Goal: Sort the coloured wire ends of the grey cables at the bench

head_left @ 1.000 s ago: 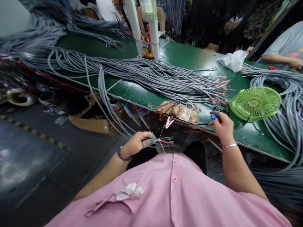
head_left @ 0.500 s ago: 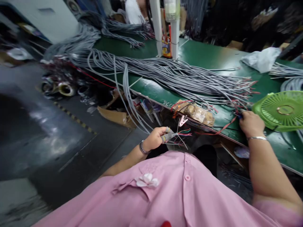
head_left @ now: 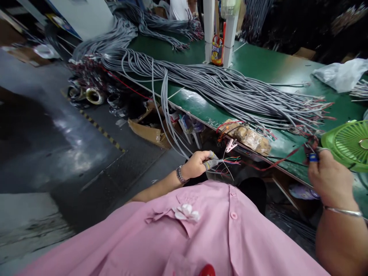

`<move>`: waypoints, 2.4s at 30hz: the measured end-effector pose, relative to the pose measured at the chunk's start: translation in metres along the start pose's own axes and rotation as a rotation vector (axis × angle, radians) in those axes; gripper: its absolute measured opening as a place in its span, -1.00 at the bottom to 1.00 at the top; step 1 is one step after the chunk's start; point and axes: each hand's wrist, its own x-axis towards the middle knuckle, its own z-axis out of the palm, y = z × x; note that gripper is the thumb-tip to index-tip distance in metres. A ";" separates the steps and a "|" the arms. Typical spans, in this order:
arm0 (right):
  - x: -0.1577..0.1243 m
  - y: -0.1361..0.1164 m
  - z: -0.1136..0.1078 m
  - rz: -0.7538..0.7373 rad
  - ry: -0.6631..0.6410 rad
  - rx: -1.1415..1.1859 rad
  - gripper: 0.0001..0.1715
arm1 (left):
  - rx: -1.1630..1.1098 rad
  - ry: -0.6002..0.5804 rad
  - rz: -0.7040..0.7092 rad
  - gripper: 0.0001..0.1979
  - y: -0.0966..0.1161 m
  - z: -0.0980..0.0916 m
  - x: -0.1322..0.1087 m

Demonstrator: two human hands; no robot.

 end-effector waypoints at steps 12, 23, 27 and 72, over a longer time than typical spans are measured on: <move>-0.068 -0.142 -0.044 -0.764 -0.307 0.658 -0.76 | 0.595 0.080 0.158 -0.84 0.024 0.006 -0.006; -0.064 -0.163 -0.033 -0.725 -0.327 0.604 -0.86 | 0.825 0.174 0.352 -0.86 0.020 0.012 -0.008; -0.062 -0.164 -0.033 -0.734 -0.320 0.556 -0.88 | 0.829 0.168 0.381 -0.84 0.019 0.014 -0.009; 0.033 0.027 0.089 0.140 -0.006 0.302 -0.47 | 0.734 -0.124 0.126 -0.73 -0.026 0.007 -0.058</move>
